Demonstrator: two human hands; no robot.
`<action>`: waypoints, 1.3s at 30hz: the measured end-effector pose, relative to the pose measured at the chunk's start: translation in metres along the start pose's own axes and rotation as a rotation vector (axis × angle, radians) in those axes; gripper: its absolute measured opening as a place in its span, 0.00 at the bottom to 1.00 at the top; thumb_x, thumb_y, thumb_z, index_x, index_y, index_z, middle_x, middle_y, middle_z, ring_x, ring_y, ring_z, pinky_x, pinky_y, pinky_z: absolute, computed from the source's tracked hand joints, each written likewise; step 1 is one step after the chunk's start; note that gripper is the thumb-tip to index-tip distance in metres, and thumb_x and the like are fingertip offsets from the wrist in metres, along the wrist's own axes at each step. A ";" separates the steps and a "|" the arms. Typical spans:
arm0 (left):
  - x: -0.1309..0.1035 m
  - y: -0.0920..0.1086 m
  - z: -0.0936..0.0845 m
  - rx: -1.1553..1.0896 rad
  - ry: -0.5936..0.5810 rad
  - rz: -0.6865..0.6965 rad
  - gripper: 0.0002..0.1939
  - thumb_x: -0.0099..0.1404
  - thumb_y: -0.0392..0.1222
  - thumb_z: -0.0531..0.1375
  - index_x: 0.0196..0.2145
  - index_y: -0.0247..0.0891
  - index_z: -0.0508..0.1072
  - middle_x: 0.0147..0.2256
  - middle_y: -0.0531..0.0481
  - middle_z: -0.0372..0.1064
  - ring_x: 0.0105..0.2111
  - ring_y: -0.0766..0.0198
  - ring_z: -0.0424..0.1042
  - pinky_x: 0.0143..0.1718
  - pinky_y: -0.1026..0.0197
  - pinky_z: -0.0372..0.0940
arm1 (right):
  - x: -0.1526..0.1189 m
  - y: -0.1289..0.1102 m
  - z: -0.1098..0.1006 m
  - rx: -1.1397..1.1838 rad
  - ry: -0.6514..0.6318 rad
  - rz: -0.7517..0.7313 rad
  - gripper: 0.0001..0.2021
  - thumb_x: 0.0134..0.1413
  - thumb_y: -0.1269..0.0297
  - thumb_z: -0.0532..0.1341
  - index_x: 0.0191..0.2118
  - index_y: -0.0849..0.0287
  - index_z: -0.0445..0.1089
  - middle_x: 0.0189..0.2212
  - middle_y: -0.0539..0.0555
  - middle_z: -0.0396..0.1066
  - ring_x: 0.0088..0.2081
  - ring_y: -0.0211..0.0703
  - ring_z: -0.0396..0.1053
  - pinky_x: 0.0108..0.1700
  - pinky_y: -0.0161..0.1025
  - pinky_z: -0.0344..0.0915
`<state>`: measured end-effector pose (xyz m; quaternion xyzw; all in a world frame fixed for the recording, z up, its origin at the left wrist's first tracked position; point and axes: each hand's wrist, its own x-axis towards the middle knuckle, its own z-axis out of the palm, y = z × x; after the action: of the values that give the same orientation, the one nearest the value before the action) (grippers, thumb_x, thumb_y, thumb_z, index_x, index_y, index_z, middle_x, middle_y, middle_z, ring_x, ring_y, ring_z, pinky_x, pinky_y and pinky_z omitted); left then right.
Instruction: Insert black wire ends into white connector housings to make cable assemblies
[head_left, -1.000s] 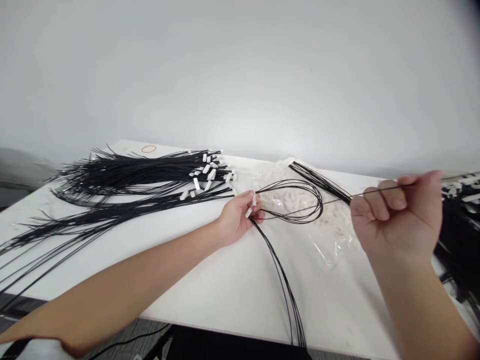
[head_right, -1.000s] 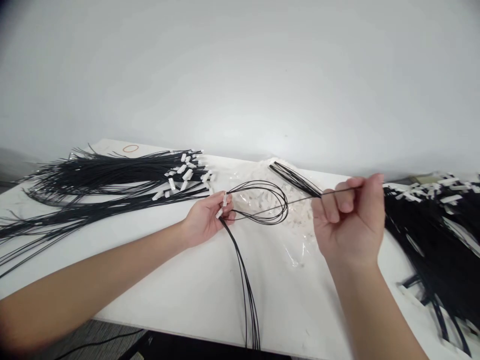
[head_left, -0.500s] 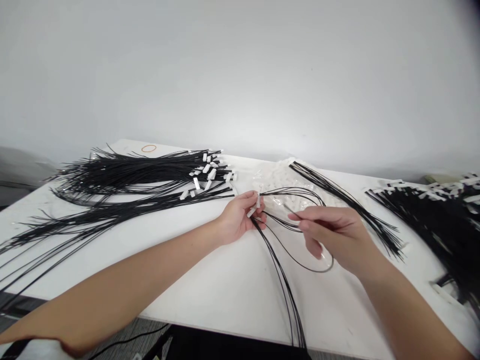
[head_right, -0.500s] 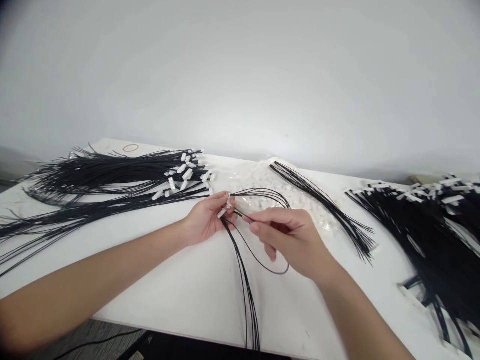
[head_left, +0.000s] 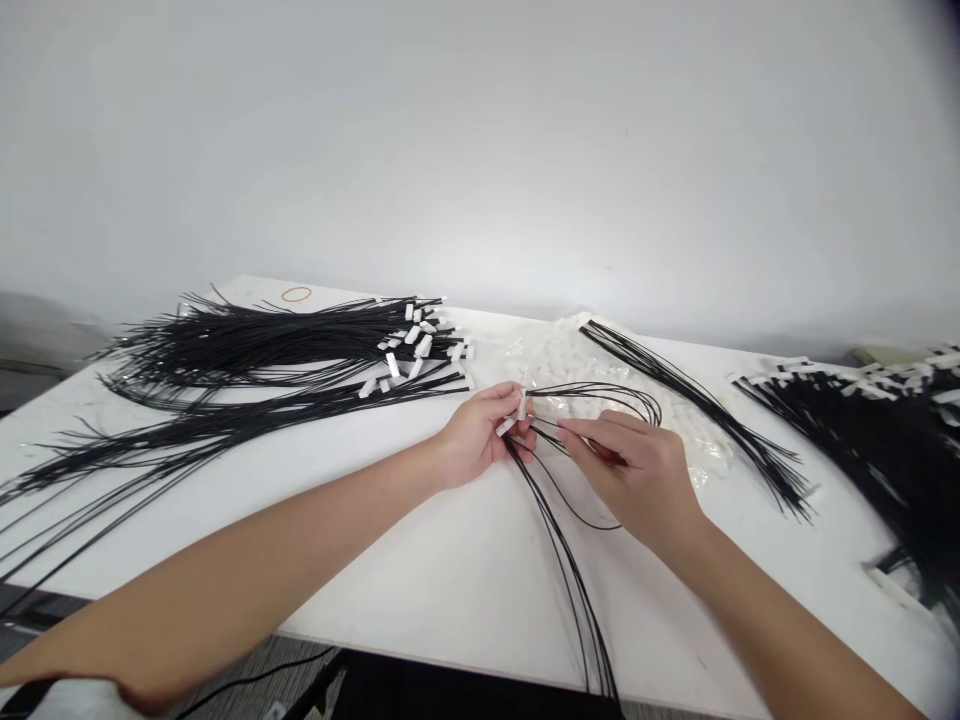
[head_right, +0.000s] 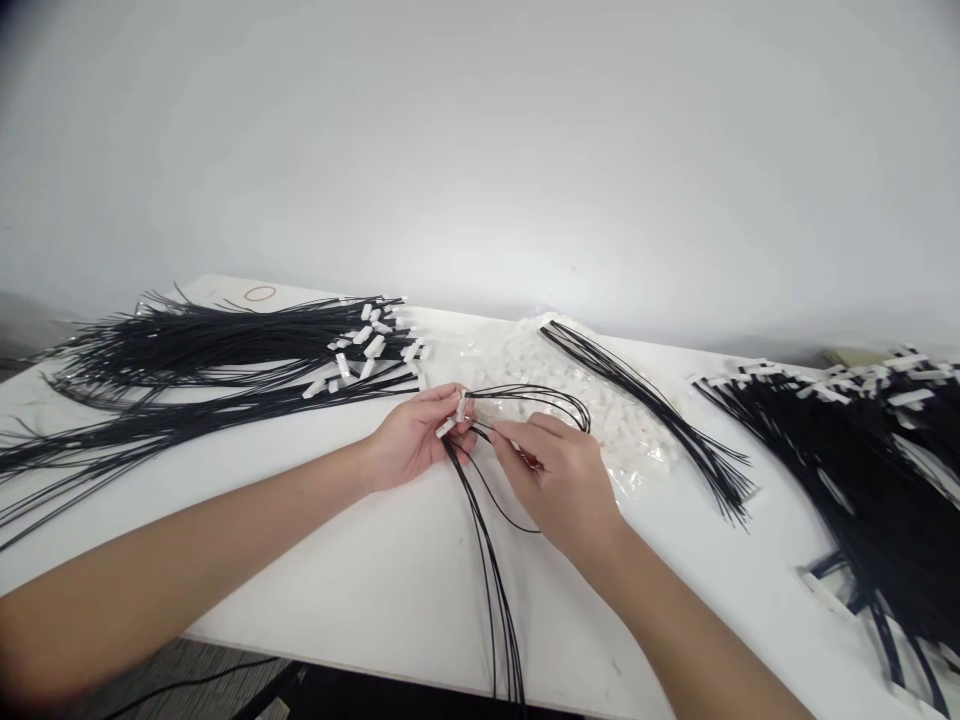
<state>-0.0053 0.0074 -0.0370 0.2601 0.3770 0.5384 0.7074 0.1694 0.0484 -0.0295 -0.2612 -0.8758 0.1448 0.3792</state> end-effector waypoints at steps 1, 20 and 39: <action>0.000 0.000 0.000 0.003 -0.005 -0.002 0.07 0.59 0.41 0.52 0.27 0.36 0.61 0.24 0.53 0.55 0.23 0.68 0.63 0.24 0.62 0.62 | 0.000 0.000 0.000 -0.012 0.001 -0.008 0.06 0.48 0.71 0.60 0.35 0.60 0.72 0.17 0.46 0.56 0.22 0.27 0.52 0.23 0.27 0.52; -0.001 -0.001 0.000 -0.002 -0.026 0.012 0.06 0.59 0.40 0.53 0.27 0.36 0.61 0.27 0.52 0.57 0.23 0.68 0.64 0.24 0.61 0.63 | -0.004 0.000 0.001 -0.145 -0.006 -0.068 0.06 0.49 0.69 0.59 0.34 0.59 0.72 0.18 0.46 0.57 0.21 0.26 0.51 0.22 0.26 0.50; -0.001 -0.001 0.002 0.006 -0.016 0.034 0.06 0.59 0.40 0.53 0.28 0.35 0.62 0.28 0.50 0.59 0.24 0.67 0.65 0.25 0.61 0.63 | -0.006 -0.006 0.000 -0.205 -0.023 -0.100 0.06 0.50 0.69 0.58 0.34 0.58 0.72 0.17 0.45 0.54 0.19 0.25 0.48 0.21 0.27 0.47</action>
<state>-0.0038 0.0058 -0.0363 0.2731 0.3685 0.5469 0.7004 0.1707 0.0405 -0.0301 -0.2530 -0.9022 0.0384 0.3472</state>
